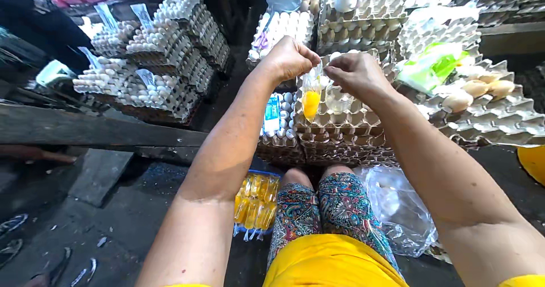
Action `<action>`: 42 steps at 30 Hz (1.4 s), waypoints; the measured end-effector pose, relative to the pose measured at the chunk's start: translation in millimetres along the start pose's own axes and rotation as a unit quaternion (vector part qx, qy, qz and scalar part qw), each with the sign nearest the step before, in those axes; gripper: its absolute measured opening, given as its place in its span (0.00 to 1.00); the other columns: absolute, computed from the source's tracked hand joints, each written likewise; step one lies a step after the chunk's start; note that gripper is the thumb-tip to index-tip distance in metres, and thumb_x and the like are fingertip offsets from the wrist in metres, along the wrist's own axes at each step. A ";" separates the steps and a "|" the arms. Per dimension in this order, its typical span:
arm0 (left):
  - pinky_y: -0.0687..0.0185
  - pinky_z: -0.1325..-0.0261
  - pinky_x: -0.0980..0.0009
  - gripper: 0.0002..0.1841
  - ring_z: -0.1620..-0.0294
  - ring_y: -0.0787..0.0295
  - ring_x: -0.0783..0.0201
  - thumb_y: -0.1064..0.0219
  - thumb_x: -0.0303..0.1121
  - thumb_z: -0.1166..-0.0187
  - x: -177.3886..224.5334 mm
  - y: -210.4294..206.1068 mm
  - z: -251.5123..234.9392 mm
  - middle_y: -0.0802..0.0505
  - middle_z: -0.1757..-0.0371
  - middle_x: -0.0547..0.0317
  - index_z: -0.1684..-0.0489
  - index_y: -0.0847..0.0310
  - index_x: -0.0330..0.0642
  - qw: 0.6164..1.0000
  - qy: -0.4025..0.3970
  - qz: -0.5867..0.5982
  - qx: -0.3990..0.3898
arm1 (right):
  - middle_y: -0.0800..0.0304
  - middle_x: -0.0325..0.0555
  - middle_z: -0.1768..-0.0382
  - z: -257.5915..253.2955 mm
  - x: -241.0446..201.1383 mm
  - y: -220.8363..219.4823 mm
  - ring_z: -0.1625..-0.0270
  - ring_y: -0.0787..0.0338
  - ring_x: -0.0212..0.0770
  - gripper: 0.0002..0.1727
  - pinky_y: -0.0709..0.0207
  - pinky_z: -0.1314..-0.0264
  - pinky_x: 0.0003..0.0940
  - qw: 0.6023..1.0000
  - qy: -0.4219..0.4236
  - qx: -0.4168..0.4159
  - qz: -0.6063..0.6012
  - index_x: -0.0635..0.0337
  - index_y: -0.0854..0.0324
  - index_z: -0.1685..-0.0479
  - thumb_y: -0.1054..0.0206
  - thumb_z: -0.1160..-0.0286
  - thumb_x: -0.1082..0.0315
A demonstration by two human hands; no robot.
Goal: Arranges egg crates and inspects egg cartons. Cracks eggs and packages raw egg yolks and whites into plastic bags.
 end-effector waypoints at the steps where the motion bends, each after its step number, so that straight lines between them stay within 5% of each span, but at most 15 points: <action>1: 0.16 0.43 0.68 0.12 0.53 0.10 0.72 0.32 0.23 0.24 0.5 -1.6 0.8 0.04 0.50 0.60 0.47 0.07 0.43 1.000 -0.006 -0.009 -0.001 | 0.07 0.48 0.56 -8.4 -3.1 -3.4 0.57 0.07 0.42 0.16 0.14 0.48 0.49 1.000 -0.009 -0.007 0.000 0.58 0.11 0.48 0.36 0.15 0.55; 7: 0.17 0.38 0.61 0.15 0.45 0.10 0.67 0.31 0.22 0.27 -2.3 -5.6 0.5 0.05 0.46 0.57 0.45 0.09 0.42 0.999 -0.023 -0.033 0.023 | 0.06 0.45 0.63 -32.1 -7.9 -15.0 0.64 0.07 0.38 0.11 0.13 0.55 0.43 0.998 -0.058 -0.016 -0.016 0.59 0.09 0.54 0.34 0.20 0.62; 13: 0.20 0.34 0.51 0.22 0.40 0.13 0.52 0.31 0.24 0.27 -12.4 -5.5 -0.9 0.10 0.41 0.44 0.32 0.21 0.37 0.995 0.001 -0.089 0.055 | 0.06 0.55 0.62 -30.1 -23.0 -10.9 0.55 0.07 0.56 0.13 0.20 0.49 0.63 0.989 -0.041 0.009 0.141 0.61 0.09 0.65 0.35 0.24 0.62; 17: 0.21 0.34 0.49 0.13 0.40 0.12 0.53 0.34 0.31 0.21 -10.6 -5.3 4.3 0.08 0.44 0.47 0.43 0.12 0.40 0.986 0.056 -0.139 0.072 | 0.09 0.60 0.62 -25.6 -37.2 -6.8 0.54 0.09 0.61 0.13 0.22 0.52 0.67 0.978 -0.039 0.004 0.205 0.64 0.13 0.70 0.33 0.28 0.62; 20: 0.18 0.43 0.51 0.11 0.50 0.10 0.54 0.38 0.32 0.20 -11.4 -8.2 4.1 0.08 0.51 0.47 0.49 0.13 0.38 0.984 0.073 -0.142 0.079 | 0.10 0.60 0.63 -27.1 -38.9 -6.3 0.56 0.09 0.60 0.12 0.22 0.54 0.66 0.978 -0.024 -0.002 0.209 0.64 0.15 0.74 0.33 0.29 0.63; 27: 0.14 0.37 0.53 0.14 0.44 0.08 0.55 0.39 0.32 0.19 -4.1 -11.0 2.5 0.09 0.43 0.44 0.43 0.14 0.36 0.984 0.109 -0.108 0.090 | 0.06 0.54 0.61 -36.1 -31.8 -7.0 0.61 0.05 0.49 0.10 0.13 0.50 0.56 0.988 -0.080 -0.021 0.127 0.63 0.10 0.61 0.30 0.29 0.65; 34: 0.12 0.49 0.66 0.11 0.59 0.09 0.67 0.34 0.28 0.24 -2.8 -3.1 2.8 0.07 0.53 0.53 0.47 0.12 0.39 0.991 0.089 -0.033 0.098 | 0.08 0.53 0.59 -35.0 -30.8 -2.7 0.61 0.07 0.47 0.10 0.14 0.51 0.54 0.990 -0.096 -0.035 0.093 0.61 0.12 0.57 0.29 0.31 0.65; 38: 0.15 0.51 0.66 0.09 0.61 0.12 0.68 0.31 0.29 0.25 -0.6 -4.1 4.6 0.08 0.56 0.56 0.51 0.10 0.41 0.992 0.074 -0.036 0.097 | 0.10 0.51 0.58 -36.0 -27.6 -6.5 0.62 0.10 0.45 0.14 0.16 0.55 0.50 0.990 -0.108 -0.061 0.071 0.59 0.13 0.51 0.27 0.30 0.60; 42: 0.15 0.47 0.64 0.09 0.57 0.11 0.66 0.32 0.29 0.25 1.7 -5.7 3.9 0.08 0.55 0.55 0.51 0.10 0.41 0.994 0.052 -0.036 0.087 | 0.09 0.53 0.53 -37.9 -33.6 -7.9 0.56 0.10 0.47 0.14 0.18 0.48 0.54 0.992 -0.059 -0.072 0.090 0.59 0.12 0.47 0.30 0.24 0.61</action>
Point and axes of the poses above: each hand's wrist, its own z-axis away from the middle knuckle, its own y-axis out of the back of the hand, x = y × z, the point moved 4 cm from there along -z, towards the middle knuckle
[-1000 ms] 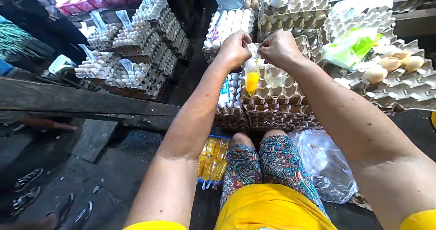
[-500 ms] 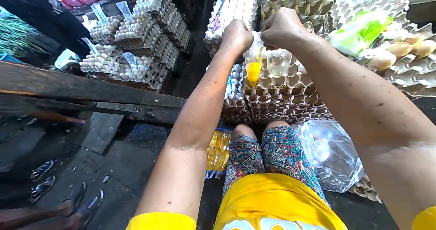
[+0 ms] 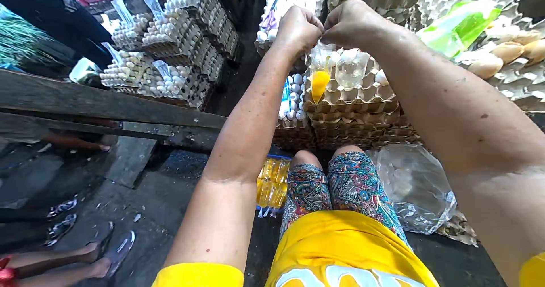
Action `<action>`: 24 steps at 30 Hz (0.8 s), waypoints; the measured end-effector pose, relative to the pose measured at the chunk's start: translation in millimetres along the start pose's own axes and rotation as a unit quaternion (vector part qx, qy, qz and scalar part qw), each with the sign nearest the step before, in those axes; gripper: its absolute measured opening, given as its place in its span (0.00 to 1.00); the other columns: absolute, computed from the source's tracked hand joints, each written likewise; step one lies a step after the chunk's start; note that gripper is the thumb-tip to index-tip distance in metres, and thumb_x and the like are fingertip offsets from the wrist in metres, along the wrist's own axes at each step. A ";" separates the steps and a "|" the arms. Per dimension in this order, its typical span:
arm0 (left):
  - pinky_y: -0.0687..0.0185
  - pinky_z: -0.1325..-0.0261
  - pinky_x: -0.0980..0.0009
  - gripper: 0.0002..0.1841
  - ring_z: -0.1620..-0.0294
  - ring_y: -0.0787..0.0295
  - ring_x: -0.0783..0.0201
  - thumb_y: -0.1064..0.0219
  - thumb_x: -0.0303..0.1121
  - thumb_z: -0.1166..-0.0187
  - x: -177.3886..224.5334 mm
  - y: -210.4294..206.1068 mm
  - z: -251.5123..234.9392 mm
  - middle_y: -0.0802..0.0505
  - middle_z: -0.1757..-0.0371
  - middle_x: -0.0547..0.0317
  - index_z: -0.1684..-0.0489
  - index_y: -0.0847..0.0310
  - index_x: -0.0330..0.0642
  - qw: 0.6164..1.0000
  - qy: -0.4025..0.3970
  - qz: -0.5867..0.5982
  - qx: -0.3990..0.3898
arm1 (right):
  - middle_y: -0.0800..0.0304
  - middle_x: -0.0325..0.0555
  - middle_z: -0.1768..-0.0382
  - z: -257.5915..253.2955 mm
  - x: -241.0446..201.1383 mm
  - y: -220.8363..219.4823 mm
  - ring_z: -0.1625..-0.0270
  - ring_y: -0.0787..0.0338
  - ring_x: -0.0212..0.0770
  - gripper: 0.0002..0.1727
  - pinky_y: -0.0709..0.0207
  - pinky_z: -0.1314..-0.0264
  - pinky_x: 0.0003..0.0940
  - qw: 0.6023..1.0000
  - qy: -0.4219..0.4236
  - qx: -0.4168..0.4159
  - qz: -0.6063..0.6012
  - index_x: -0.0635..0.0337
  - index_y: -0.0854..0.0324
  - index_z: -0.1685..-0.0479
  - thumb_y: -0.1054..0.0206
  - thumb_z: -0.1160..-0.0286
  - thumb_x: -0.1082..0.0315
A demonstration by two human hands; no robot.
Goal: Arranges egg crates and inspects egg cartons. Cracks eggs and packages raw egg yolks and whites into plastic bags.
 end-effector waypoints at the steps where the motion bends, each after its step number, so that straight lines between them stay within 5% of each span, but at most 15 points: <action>1: 0.15 0.46 0.63 0.10 0.56 0.11 0.65 0.31 0.28 0.26 1.0 1.0 -0.1 0.07 0.54 0.54 0.51 0.10 0.41 1.000 -0.003 -0.009 -0.001 | 0.09 0.54 0.54 -1.2 -1.6 1.6 0.56 0.10 0.48 0.13 0.19 0.47 0.55 1.000 0.010 0.009 0.010 0.61 0.12 0.49 0.30 0.25 0.63; 6: 0.16 0.41 0.56 0.12 0.49 0.10 0.60 0.28 0.32 0.27 4.0 9.9 3.8 0.07 0.49 0.53 0.48 0.10 0.42 0.993 0.000 -0.117 -0.015 | 0.09 0.58 0.50 -7.7 -5.8 12.2 0.49 0.09 0.54 0.12 0.20 0.41 0.61 0.998 0.016 0.029 0.049 0.62 0.11 0.51 0.30 0.29 0.66; 13: 0.22 0.34 0.40 0.17 0.35 0.13 0.43 0.38 0.38 0.21 5.4 1.4 14.7 0.10 0.42 0.38 0.47 0.13 0.33 0.967 0.048 -0.249 -0.016 | 0.09 0.61 0.50 -3.1 -20.6 8.5 0.45 0.10 0.59 0.12 0.23 0.38 0.66 0.996 0.020 0.036 0.083 0.64 0.10 0.54 0.31 0.29 0.66; 18: 0.11 0.43 0.61 0.15 0.52 0.05 0.63 0.39 0.32 0.21 -4.4 0.4 6.9 0.06 0.48 0.51 0.42 0.17 0.35 0.990 0.103 -0.098 -0.013 | 0.11 0.57 0.50 0.1 -17.7 6.5 0.52 0.10 0.49 0.12 0.19 0.41 0.54 0.999 0.013 0.027 0.025 0.64 0.13 0.50 0.27 0.29 0.68; 22: 0.10 0.47 0.66 0.16 0.56 0.07 0.67 0.34 0.29 0.25 -8.0 7.7 0.0 0.07 0.52 0.54 0.40 0.20 0.35 0.993 0.112 -0.018 0.016 | 0.12 0.51 0.53 4.0 -16.2 7.5 0.60 0.14 0.40 0.13 0.19 0.50 0.45 1.000 -0.006 0.019 -0.015 0.62 0.14 0.49 0.26 0.29 0.67; 24: 0.11 0.48 0.67 0.16 0.56 0.07 0.67 0.34 0.29 0.26 -6.8 8.9 0.3 0.07 0.52 0.55 0.41 0.19 0.37 0.994 0.107 -0.020 0.015 | 0.16 0.44 0.60 7.6 -16.0 7.1 0.68 0.23 0.33 0.11 0.25 0.62 0.35 0.998 -0.020 0.023 -0.046 0.60 0.15 0.52 0.26 0.30 0.68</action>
Point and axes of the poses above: each hand's wrist, its own z-axis away from the middle knuckle, its own y-axis out of the back of the hand, x = y × z, the point moved 4 cm from there along -z, towards the middle knuckle
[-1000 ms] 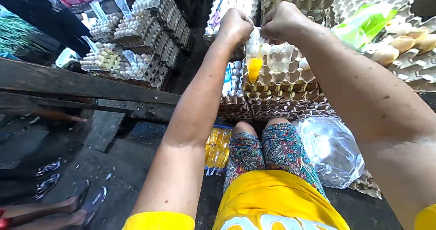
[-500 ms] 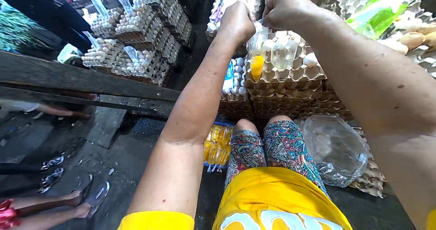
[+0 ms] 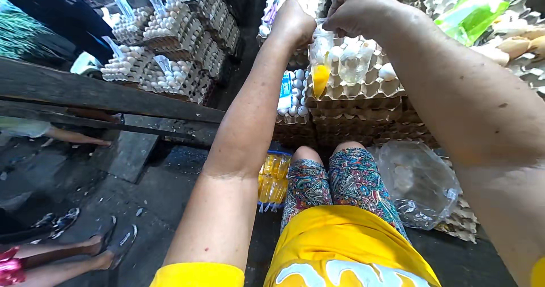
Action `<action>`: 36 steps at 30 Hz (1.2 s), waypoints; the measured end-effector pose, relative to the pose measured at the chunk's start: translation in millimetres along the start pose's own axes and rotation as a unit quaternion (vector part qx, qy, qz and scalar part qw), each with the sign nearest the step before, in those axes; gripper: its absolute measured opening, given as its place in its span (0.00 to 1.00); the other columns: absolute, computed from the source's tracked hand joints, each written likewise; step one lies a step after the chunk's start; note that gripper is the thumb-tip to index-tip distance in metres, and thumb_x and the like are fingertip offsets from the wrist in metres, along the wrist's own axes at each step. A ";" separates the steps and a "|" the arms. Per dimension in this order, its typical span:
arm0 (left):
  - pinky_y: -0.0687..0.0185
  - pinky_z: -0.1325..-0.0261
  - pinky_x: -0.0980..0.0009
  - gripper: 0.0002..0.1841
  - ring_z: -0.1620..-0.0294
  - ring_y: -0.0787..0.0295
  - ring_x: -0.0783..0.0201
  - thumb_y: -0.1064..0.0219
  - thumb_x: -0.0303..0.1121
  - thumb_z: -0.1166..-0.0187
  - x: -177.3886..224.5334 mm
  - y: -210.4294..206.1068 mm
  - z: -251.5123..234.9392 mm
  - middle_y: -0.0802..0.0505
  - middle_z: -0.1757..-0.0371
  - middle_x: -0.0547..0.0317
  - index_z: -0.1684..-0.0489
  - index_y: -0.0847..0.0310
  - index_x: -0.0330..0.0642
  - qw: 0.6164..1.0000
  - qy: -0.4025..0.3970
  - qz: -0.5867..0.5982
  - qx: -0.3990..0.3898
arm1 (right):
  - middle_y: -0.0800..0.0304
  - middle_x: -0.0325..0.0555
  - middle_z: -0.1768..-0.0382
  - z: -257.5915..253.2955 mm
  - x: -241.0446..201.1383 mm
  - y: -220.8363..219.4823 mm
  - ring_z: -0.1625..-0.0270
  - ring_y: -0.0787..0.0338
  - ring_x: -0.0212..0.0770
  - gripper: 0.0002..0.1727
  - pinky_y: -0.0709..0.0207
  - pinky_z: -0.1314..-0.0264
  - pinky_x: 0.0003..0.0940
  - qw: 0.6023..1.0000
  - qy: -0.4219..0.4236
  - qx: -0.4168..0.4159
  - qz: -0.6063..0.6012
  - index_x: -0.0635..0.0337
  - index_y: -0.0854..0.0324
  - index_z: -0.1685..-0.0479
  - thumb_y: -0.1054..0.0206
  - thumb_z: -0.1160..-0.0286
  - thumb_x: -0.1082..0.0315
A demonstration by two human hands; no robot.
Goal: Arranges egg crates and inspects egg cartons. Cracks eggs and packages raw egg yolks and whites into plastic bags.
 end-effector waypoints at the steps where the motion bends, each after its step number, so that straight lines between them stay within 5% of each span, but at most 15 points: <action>1: 0.12 0.47 0.66 0.15 0.56 0.09 0.67 0.34 0.29 0.25 1.0 0.7 1.3 0.08 0.52 0.54 0.42 0.19 0.37 1.000 -0.005 -0.008 -0.002 | 0.18 0.40 0.65 1.7 0.3 -0.2 0.73 0.26 0.29 0.10 0.28 0.68 0.29 1.000 -0.007 0.004 -0.020 0.58 0.16 0.54 0.26 0.30 0.68; 5: 0.13 0.48 0.69 0.12 0.58 0.09 0.69 0.33 0.30 0.22 2.4 3.3 4.4 0.08 0.53 0.56 0.44 0.16 0.38 0.999 -0.028 -0.042 -0.019 | 0.23 0.32 0.78 4.6 3.4 -1.7 0.85 0.34 0.23 0.07 0.40 0.83 0.19 0.991 -0.037 0.006 -0.125 0.55 0.19 0.63 0.27 0.25 0.64; 10: 0.13 0.45 0.68 0.12 0.55 0.08 0.69 0.31 0.30 0.22 3.7 7.9 4.4 0.07 0.51 0.57 0.44 0.15 0.39 0.997 -0.035 -0.063 -0.028 | 0.23 0.32 0.78 6.0 5.9 -1.3 0.85 0.34 0.22 0.05 0.42 0.83 0.17 0.986 -0.055 -0.006 -0.154 0.54 0.19 0.63 0.29 0.23 0.66; 13: 0.13 0.46 0.70 0.12 0.56 0.09 0.70 0.30 0.29 0.24 5.5 9.2 5.8 0.08 0.52 0.56 0.45 0.15 0.39 0.997 -0.041 -0.059 -0.026 | 0.21 0.33 0.74 6.1 1.6 0.3 0.80 0.29 0.23 0.04 0.34 0.76 0.18 0.992 -0.040 0.004 -0.116 0.57 0.18 0.61 0.28 0.25 0.69; 15: 0.13 0.46 0.69 0.11 0.56 0.09 0.69 0.30 0.29 0.24 7.0 10.7 7.3 0.08 0.52 0.56 0.46 0.15 0.39 0.996 -0.050 -0.072 -0.032 | 0.18 0.40 0.63 4.4 -2.7 1.3 0.68 0.23 0.29 0.07 0.25 0.60 0.27 0.999 -0.023 0.006 -0.035 0.60 0.17 0.53 0.29 0.24 0.68; 17: 0.15 0.44 0.65 0.12 0.54 0.11 0.67 0.30 0.30 0.23 9.4 11.8 8.0 0.09 0.51 0.54 0.46 0.15 0.39 0.991 -0.060 -0.114 -0.043 | 0.13 0.53 0.51 0.4 -5.0 2.0 0.53 0.14 0.45 0.12 0.21 0.42 0.49 0.999 0.014 0.007 0.052 0.65 0.17 0.48 0.31 0.24 0.67; 19: 0.17 0.42 0.58 0.12 0.51 0.12 0.60 0.30 0.30 0.25 13.1 11.3 8.8 0.10 0.49 0.50 0.47 0.15 0.38 0.983 -0.068 -0.164 -0.041 | 0.13 0.62 0.50 7.4 -12.3 2.2 0.47 0.13 0.57 0.11 0.24 0.42 0.62 0.990 0.061 0.015 0.129 0.68 0.17 0.50 0.33 0.23 0.68; 23: 0.20 0.39 0.42 0.11 0.43 0.12 0.45 0.33 0.31 0.26 24.9 9.4 18.6 0.09 0.47 0.39 0.53 0.13 0.34 0.963 -0.099 -0.249 0.019 | 0.12 0.66 0.53 26.2 -33.9 -1.7 0.45 0.13 0.66 0.06 0.25 0.47 0.67 0.968 0.119 0.030 0.219 0.69 0.17 0.56 0.33 0.27 0.75; 26: 0.22 0.34 0.41 0.12 0.38 0.13 0.43 0.35 0.31 0.22 29.5 4.7 25.6 0.10 0.42 0.38 0.49 0.14 0.32 0.965 -0.084 -0.247 0.032 | 0.13 0.65 0.54 27.2 -39.4 -3.7 0.48 0.13 0.63 0.06 0.25 0.48 0.64 0.969 0.107 0.029 0.222 0.69 0.16 0.56 0.32 0.28 0.76; 28: 0.18 0.40 0.49 0.13 0.48 0.09 0.51 0.38 0.31 0.20 27.4 2.1 24.6 0.08 0.48 0.43 0.46 0.15 0.32 0.973 -0.077 -0.214 0.026 | 0.13 0.63 0.55 24.3 -38.1 -4.5 0.53 0.14 0.58 0.07 0.24 0.50 0.59 0.976 0.082 0.018 0.202 0.70 0.16 0.54 0.34 0.25 0.76; 31: 0.15 0.57 0.68 0.12 0.68 0.12 0.68 0.42 0.33 0.16 19.0 0.9 12.8 0.08 0.63 0.56 0.48 0.17 0.34 0.989 -0.045 -0.140 -0.008 | 0.22 0.50 0.69 15.1 -29.1 -4.7 0.73 0.25 0.38 0.05 0.26 0.65 0.35 0.993 0.061 -0.003 0.103 0.70 0.20 0.56 0.40 0.19 0.77; 36: 0.22 0.60 0.71 0.09 0.70 0.20 0.72 0.40 0.32 0.17 18.5 10.5 14.1 0.12 0.65 0.61 0.54 0.15 0.38 0.987 -0.060 -0.147 -0.037 | 0.36 0.37 0.82 1.7 -21.1 -4.9 0.85 0.37 0.24 0.09 0.36 0.77 0.17 0.999 0.012 -0.038 -0.010 0.69 0.27 0.65 0.48 0.14 0.78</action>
Point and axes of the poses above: each hand's wrist, its own z-axis away from the middle knuckle, its own y-axis out of the back of the hand, x = y × z, the point moved 4 cm from there along -z, towards the middle knuckle
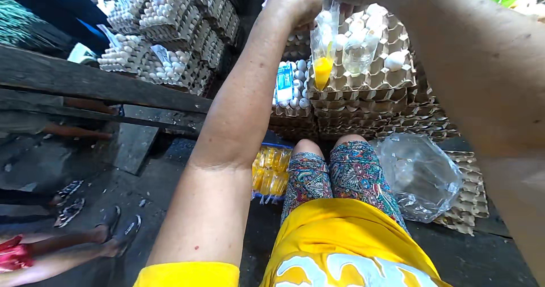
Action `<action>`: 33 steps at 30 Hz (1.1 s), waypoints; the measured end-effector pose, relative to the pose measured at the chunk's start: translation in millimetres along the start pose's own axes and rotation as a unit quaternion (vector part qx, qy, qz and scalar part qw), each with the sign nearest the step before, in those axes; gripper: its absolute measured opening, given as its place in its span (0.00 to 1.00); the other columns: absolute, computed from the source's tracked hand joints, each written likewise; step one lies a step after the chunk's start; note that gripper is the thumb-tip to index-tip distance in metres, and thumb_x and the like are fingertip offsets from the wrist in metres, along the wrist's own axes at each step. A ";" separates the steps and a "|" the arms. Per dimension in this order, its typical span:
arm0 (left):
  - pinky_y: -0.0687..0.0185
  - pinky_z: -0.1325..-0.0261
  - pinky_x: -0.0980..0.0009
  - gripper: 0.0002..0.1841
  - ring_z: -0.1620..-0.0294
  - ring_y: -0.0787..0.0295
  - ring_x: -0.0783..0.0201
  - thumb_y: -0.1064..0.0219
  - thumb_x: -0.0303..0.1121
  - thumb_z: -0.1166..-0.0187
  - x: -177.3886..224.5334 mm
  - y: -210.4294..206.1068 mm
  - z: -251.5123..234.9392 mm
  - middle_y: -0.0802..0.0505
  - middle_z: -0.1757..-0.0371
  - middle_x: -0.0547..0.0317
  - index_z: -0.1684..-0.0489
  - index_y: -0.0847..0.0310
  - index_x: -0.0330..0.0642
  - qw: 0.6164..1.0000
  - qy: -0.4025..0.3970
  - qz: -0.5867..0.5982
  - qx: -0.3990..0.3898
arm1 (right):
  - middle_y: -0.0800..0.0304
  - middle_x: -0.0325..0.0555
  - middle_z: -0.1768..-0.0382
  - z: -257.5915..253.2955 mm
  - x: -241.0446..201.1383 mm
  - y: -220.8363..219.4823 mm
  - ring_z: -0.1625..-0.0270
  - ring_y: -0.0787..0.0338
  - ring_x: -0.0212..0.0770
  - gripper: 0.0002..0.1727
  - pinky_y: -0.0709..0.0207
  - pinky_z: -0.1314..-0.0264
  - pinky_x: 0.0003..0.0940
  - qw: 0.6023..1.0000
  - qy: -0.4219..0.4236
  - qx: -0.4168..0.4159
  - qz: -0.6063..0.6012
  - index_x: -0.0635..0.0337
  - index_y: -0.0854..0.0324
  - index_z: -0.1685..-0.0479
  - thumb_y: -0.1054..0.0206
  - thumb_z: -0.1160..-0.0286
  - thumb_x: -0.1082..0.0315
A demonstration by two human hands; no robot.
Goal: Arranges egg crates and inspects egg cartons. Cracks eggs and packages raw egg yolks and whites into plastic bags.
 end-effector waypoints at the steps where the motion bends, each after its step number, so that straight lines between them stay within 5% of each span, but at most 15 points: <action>1: 0.22 0.58 0.68 0.09 0.69 0.21 0.70 0.39 0.32 0.18 0.0 1.1 -0.1 0.12 0.64 0.60 0.56 0.15 0.38 1.000 -0.009 -0.009 -0.005 | 0.35 0.38 0.81 -1.2 0.7 1.5 0.84 0.37 0.25 0.09 0.36 0.76 0.18 1.000 0.006 0.004 0.017 0.69 0.26 0.65 0.47 0.15 0.79; 6: 0.22 0.51 0.64 0.09 0.61 0.18 0.67 0.39 0.31 0.16 8.3 4.3 3.3 0.11 0.58 0.56 0.54 0.14 0.36 0.997 -0.013 -0.074 -0.034 | 0.34 0.40 0.79 6.1 -3.3 4.3 0.82 0.36 0.27 0.08 0.37 0.75 0.20 0.998 0.031 0.011 0.058 0.71 0.26 0.67 0.45 0.18 0.82; 10: 0.23 0.49 0.65 0.13 0.59 0.17 0.67 0.45 0.32 0.12 11.8 9.0 8.4 0.10 0.56 0.54 0.48 0.15 0.35 0.997 -0.015 -0.065 -0.041 | 0.30 0.42 0.75 0.1 4.9 7.3 0.78 0.34 0.25 0.08 0.35 0.71 0.19 0.999 0.026 -0.014 -0.018 0.73 0.23 0.56 0.45 0.13 0.77; 14: 0.22 0.65 0.76 0.12 0.74 0.21 0.75 0.42 0.41 0.13 1.2 1.8 3.9 0.14 0.67 0.64 0.52 0.17 0.44 0.999 -0.010 0.029 -0.026 | 0.25 0.41 0.74 -5.2 7.6 10.0 0.77 0.27 0.26 0.04 0.27 0.68 0.20 0.998 0.012 0.012 -0.061 0.68 0.20 0.58 0.39 0.17 0.76; 17: 0.16 0.45 0.64 0.27 0.53 0.13 0.65 0.27 0.52 0.22 -0.8 -3.3 7.9 0.11 0.44 0.54 0.29 0.21 0.47 0.997 -0.047 0.033 -0.058 | 0.24 0.38 0.80 -6.5 10.8 10.3 0.82 0.28 0.24 0.05 0.30 0.75 0.16 0.995 -0.005 0.022 -0.096 0.65 0.20 0.64 0.38 0.18 0.77; 20: 0.18 0.38 0.54 0.35 0.46 0.13 0.57 0.19 0.51 0.31 4.7 -4.2 11.7 0.12 0.42 0.47 0.27 0.23 0.43 0.994 -0.104 -0.011 -0.038 | 0.25 0.37 0.81 -10.4 14.5 8.3 0.83 0.25 0.25 0.05 0.26 0.74 0.16 0.987 0.005 0.013 -0.162 0.65 0.20 0.64 0.37 0.19 0.77; 25: 0.22 0.31 0.49 0.20 0.40 0.13 0.49 0.23 0.29 0.30 18.5 -6.4 15.8 0.10 0.43 0.42 0.39 0.17 0.34 0.988 -0.137 -0.056 0.043 | 0.25 0.38 0.81 2.0 10.6 8.5 0.82 0.26 0.24 0.09 0.28 0.74 0.15 0.982 0.008 0.029 -0.187 0.66 0.21 0.66 0.38 0.15 0.74; 30: 0.18 0.41 0.53 0.14 0.50 0.11 0.54 0.28 0.33 0.23 12.1 -5.6 11.6 0.09 0.51 0.45 0.44 0.14 0.36 0.989 -0.130 -0.020 0.067 | 0.22 0.37 0.78 -3.1 24.3 10.8 0.78 0.22 0.21 0.07 0.25 0.70 0.13 0.984 0.037 0.024 -0.170 0.67 0.18 0.63 0.38 0.15 0.75; 33: 0.20 0.38 0.53 0.13 0.48 0.11 0.56 0.28 0.35 0.22 10.2 -5.9 7.9 0.08 0.50 0.47 0.44 0.12 0.39 0.990 -0.132 0.002 0.055 | 0.23 0.38 0.72 -5.6 26.1 8.7 0.73 0.25 0.23 0.05 0.28 0.65 0.19 0.992 0.096 0.019 -0.083 0.67 0.18 0.60 0.39 0.18 0.77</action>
Point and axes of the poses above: each hand's wrist, its own z-axis away from the middle knuckle, its own y-axis out of the back of the hand, x = y × z, the point moved 4 cm from there along -z, towards the middle knuckle
